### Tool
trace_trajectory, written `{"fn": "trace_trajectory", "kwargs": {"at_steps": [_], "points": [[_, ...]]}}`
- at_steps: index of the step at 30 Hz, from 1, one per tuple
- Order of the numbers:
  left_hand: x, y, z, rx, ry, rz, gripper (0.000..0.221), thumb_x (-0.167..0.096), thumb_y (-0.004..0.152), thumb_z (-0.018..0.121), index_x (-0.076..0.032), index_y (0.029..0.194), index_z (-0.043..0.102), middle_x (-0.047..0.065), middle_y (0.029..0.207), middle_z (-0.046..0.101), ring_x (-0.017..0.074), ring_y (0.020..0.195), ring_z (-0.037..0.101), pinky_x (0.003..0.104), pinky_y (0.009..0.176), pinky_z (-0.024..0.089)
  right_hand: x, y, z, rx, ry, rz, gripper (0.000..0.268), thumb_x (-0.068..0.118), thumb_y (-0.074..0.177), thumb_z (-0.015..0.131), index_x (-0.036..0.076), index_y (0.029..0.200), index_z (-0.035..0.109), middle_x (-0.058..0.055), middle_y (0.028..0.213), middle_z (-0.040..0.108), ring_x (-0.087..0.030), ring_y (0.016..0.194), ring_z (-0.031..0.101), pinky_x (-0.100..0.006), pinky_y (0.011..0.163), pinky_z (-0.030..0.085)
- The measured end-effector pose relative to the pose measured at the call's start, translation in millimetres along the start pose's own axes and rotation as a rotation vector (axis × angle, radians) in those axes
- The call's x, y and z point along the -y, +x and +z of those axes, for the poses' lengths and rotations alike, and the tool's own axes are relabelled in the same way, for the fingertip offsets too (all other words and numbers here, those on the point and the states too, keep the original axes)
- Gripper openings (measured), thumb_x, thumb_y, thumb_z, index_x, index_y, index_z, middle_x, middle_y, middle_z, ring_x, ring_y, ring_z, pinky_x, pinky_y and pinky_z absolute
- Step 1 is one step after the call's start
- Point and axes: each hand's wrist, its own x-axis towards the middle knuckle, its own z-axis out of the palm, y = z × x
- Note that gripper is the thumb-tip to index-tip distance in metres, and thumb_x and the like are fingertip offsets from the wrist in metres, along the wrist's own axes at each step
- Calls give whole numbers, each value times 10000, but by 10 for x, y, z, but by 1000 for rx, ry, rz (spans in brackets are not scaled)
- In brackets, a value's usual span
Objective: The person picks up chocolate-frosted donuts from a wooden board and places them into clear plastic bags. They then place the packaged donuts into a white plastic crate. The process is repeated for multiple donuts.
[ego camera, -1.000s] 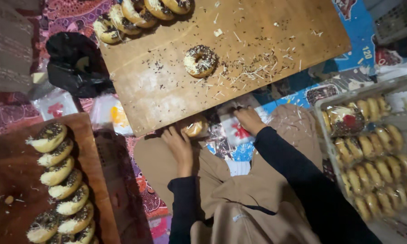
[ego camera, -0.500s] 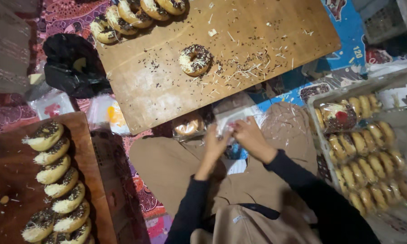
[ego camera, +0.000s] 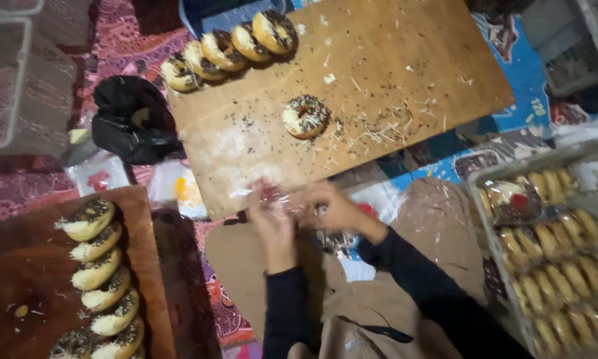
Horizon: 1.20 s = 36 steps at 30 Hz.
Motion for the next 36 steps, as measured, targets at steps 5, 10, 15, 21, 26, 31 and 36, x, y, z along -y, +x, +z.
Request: {"fn": "trace_trajectory", "kwargs": {"at_steps": [5,10,15,21,26,31,36], "points": [[-163,262,-534,-468,-485,-299,277,-247,994,668,-32,1159,611,156,1188,633,277,1101,619,433,1033,524,-400,1030,-288,-535,-758,444,1120,590,646,917,75,1506,418,-305,1320,495,-439,1247,445,-593,995,387],[-325,165,-516,-461,-598,-381,352,-352,929,649,-60,1121,611,186,1209,632,358,1185,615,544,1103,489,-634,1021,-383,-335,-662,452,1059,438,688,856,163,1587,369,-165,1415,524,-346,1358,446,-542,1158,320],[-522,64,-651,-277,-620,-316,453,-432,955,638,-47,1189,585,253,1281,584,410,1294,564,646,1148,415,-827,240,-1012,-269,-413,265,1144,373,685,862,183,1662,299,-128,1692,397,-349,1528,402,-523,1254,353],[-373,84,-441,-340,-770,-400,564,-501,892,658,-95,1278,592,275,1400,535,409,1363,509,637,1155,389,-523,398,-350,-452,-594,802,1434,573,509,949,149,1598,119,-222,1508,433,-420,1410,373,-597,1131,291],[-184,217,-338,-339,-905,-514,654,-521,858,679,-97,1327,511,323,1484,448,486,1377,479,648,1132,399,-543,743,-27,-722,-709,650,1292,535,695,933,147,1642,144,-205,1423,534,-390,1345,482,-586,1108,383],[15,397,-315,-390,-1103,-539,642,-528,850,694,-125,1317,516,313,1537,416,498,1389,472,657,1135,377,-122,494,-207,-756,-166,258,1336,363,769,954,98,1674,7,-197,1311,645,-308,1163,665,-426,1001,581],[261,249,86,-408,-1155,-455,592,-539,863,691,-120,1257,549,341,1494,442,490,1375,481,667,1118,381,802,-235,-159,-678,136,183,1377,266,697,966,79,1664,4,-187,1276,657,-276,1098,693,-382,943,594]]}}
